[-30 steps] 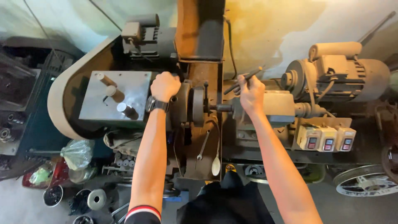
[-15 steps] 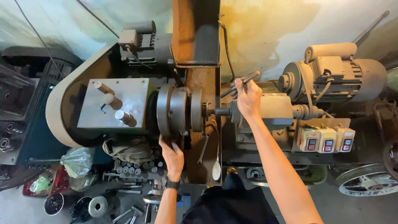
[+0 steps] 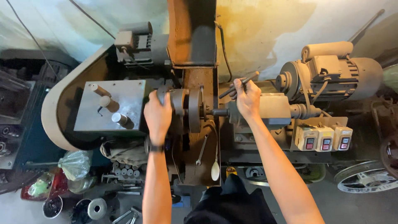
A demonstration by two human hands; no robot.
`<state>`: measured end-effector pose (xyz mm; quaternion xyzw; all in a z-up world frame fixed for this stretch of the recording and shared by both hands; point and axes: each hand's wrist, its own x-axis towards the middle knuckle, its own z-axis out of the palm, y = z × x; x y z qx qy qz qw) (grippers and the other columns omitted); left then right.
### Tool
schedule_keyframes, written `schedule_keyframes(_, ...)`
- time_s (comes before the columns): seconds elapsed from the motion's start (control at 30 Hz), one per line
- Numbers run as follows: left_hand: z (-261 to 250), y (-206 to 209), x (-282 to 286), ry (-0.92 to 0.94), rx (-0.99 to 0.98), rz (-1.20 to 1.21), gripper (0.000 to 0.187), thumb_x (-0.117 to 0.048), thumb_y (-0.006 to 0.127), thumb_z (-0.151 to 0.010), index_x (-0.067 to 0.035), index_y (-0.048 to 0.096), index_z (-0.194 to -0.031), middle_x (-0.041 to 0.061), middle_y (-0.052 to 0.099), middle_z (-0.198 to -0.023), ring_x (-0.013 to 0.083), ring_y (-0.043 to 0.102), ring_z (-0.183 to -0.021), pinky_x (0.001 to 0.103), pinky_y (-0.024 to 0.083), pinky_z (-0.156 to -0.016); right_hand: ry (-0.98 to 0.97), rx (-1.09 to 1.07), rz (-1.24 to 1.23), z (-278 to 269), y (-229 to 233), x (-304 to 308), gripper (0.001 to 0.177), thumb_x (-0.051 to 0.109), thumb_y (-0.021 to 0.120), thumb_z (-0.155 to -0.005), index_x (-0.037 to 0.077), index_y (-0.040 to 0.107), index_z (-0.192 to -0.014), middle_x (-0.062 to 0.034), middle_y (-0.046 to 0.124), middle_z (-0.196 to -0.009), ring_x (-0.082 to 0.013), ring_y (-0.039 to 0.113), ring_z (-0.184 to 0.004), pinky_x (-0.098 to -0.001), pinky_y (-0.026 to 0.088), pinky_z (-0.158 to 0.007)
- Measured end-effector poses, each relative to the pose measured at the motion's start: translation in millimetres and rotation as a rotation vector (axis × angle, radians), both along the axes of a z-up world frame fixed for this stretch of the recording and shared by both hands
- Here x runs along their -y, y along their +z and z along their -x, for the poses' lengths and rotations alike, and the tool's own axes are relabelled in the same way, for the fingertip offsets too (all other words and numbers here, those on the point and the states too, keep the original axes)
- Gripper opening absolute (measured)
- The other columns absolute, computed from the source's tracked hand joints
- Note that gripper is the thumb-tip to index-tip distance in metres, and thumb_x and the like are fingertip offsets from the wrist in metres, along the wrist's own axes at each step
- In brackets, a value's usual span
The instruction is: The person operates a metal lathe in a workshop, using a wrench to tighten the chuck and a metal rod to rotate the spindle. They handle various metal parts and tools, including a rag, while adjusting the machine's components.
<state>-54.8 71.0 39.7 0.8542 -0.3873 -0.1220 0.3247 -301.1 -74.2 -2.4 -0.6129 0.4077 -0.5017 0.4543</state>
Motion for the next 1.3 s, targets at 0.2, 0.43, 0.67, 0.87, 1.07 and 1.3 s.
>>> schedule_keyframes(0.2,49.0,-124.6,-85.6,0.095,0.007,0.721,0.044,-0.011,0.065,-0.101,0.003,0.051,-0.141,0.026,0.066,-0.129,0.0381,0.067,-0.117,0.043,0.053,-0.098,-0.038,0.057,0.031,0.8,-5.7,1.1,0.024,0.023,0.062,-0.108,0.000,0.066,-0.101,-0.0061,0.071,-0.085,-0.0112,0.064,-0.066,-0.0279,0.053,-0.057)
schedule_keyframes(0.43,56.6,-170.6,-255.6,0.295,-0.213,0.383,0.031,-0.012,0.063,-0.098,-0.002,0.064,-0.127,0.019,0.076,-0.116,0.0326,0.077,-0.101,0.041,0.058,-0.087,-0.225,0.541,0.014,39.3,-49.4,-47.3,0.026,0.029,0.056,-0.115,0.004,0.062,-0.112,-0.0131,0.068,-0.097,-0.0205,0.064,-0.075,-0.0358,0.052,-0.062)
schedule_keyframes(0.67,-4.4,-295.6,-359.1,0.645,-0.317,-0.484,0.080,-0.059,0.053,-0.095,0.011,0.050,-0.135,0.039,0.068,-0.101,0.0533,0.067,-0.100,0.057,0.052,-0.087,0.277,0.370,-0.147,-23.1,-49.6,-231.2,0.028,0.026,0.051,-0.114,0.001,0.055,-0.102,-0.0177,0.067,-0.092,-0.0214,0.063,-0.066,-0.0330,0.053,-0.058)
schedule_keyframes(0.87,-11.1,-365.6,-359.0,0.512,-0.259,-0.300,0.057,-0.046,0.046,-0.099,0.004,0.073,-0.110,0.033,0.071,-0.105,0.0522,0.065,-0.106,0.055,0.049,-0.095,0.636,0.128,-0.384,-29.5,-88.8,-271.4,0.028,0.018,0.053,-0.109,-0.005,0.067,-0.102,-0.0119,0.062,-0.091,-0.0143,0.064,-0.071,-0.0268,0.051,-0.063)
schedule_keyframes(1.07,-23.5,-320.5,-353.2,0.574,-0.499,-0.344,0.058,-0.047,0.052,-0.096,0.006,0.073,-0.095,0.033,0.074,-0.093,0.0471,0.072,-0.098,0.050,0.054,-0.092,0.619,0.142,-0.375,-14.6,-59.8,-254.4,0.028,0.017,0.054,-0.107,-0.006,0.069,-0.100,-0.0130,0.067,-0.090,-0.0157,0.068,-0.072,-0.0290,0.058,-0.063)
schedule_keyframes(1.3,11.7,-136.8,-254.2,0.287,0.119,-0.106,0.041,-0.037,0.062,-0.100,-0.002,0.069,-0.121,0.020,0.074,-0.109,0.0378,0.071,-0.101,0.044,0.056,-0.087,0.160,0.449,0.034,30.7,16.6,-126.5,0.018,0.021,0.050,-0.113,0.004,0.059,-0.114,-0.0120,0.069,-0.105,-0.0210,0.069,-0.084,-0.0360,0.059,-0.071)
